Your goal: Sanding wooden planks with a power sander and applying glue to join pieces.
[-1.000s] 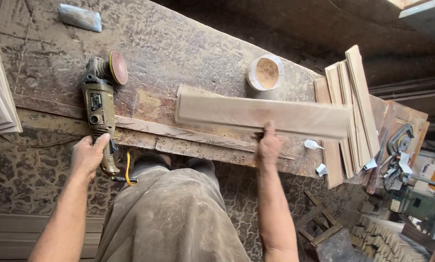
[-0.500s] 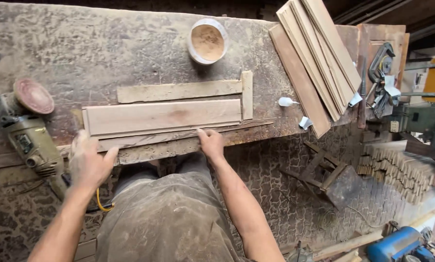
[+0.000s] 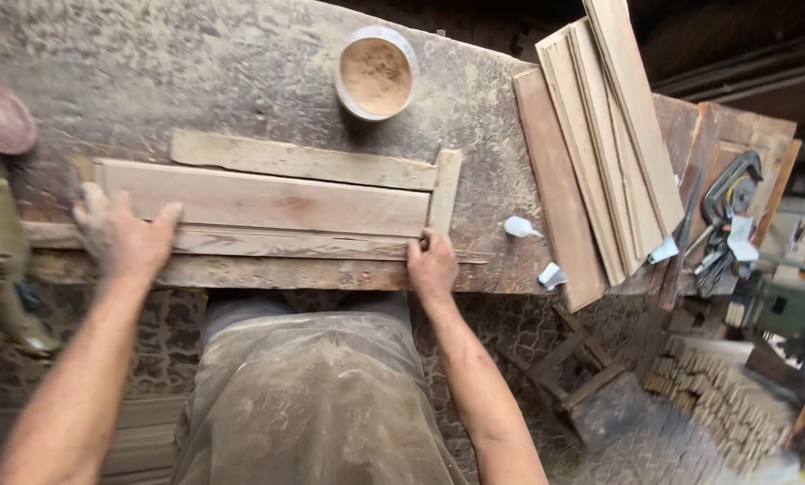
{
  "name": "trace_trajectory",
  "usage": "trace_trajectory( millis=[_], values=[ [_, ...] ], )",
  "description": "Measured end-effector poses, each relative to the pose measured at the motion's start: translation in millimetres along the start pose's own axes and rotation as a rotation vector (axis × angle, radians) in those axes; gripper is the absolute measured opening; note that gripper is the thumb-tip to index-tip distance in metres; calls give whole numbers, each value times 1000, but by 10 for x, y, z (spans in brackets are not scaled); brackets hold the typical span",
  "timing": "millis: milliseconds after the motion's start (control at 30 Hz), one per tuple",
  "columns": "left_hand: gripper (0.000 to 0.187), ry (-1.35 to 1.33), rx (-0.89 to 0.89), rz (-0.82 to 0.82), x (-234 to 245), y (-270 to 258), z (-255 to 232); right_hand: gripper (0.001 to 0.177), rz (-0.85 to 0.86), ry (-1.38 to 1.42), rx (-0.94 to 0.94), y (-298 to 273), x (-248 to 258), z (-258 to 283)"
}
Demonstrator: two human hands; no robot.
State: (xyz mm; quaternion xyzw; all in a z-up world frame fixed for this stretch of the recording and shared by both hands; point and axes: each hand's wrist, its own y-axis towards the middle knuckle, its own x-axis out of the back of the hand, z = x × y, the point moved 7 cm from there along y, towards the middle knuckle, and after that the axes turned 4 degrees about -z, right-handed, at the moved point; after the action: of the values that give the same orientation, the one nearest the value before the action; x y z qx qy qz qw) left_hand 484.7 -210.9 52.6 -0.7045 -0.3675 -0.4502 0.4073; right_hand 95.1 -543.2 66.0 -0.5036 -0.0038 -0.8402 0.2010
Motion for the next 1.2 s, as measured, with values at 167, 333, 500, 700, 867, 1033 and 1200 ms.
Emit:
trace_trajectory(
  millis=[167,333,500,700,867,1033,1200],
  values=[
    [71,113,-30,28,-9,-452,-98,34,149,337,-17,-244,295,-710],
    [51,226,-214,-150,-382,-1261,-1101,51,-55,586,-378,177,928,-1603],
    [37,-429,-311,76,-322,-1764,-3022,45,-115,84,410,991,1094,-1344],
    [29,-665,-615,-104,-233,-1847,-3933,50,534,229,379,764,903,43],
    [20,-855,-394,-179,-424,-1733,-3364,32,744,208,677,746,706,852],
    [25,-847,-148,-303,-90,-1809,-2637,10,345,137,1227,1571,402,1970],
    [32,-711,36,-410,71,-2030,-1951,9,373,-464,1299,2143,-448,2271]
  ],
)
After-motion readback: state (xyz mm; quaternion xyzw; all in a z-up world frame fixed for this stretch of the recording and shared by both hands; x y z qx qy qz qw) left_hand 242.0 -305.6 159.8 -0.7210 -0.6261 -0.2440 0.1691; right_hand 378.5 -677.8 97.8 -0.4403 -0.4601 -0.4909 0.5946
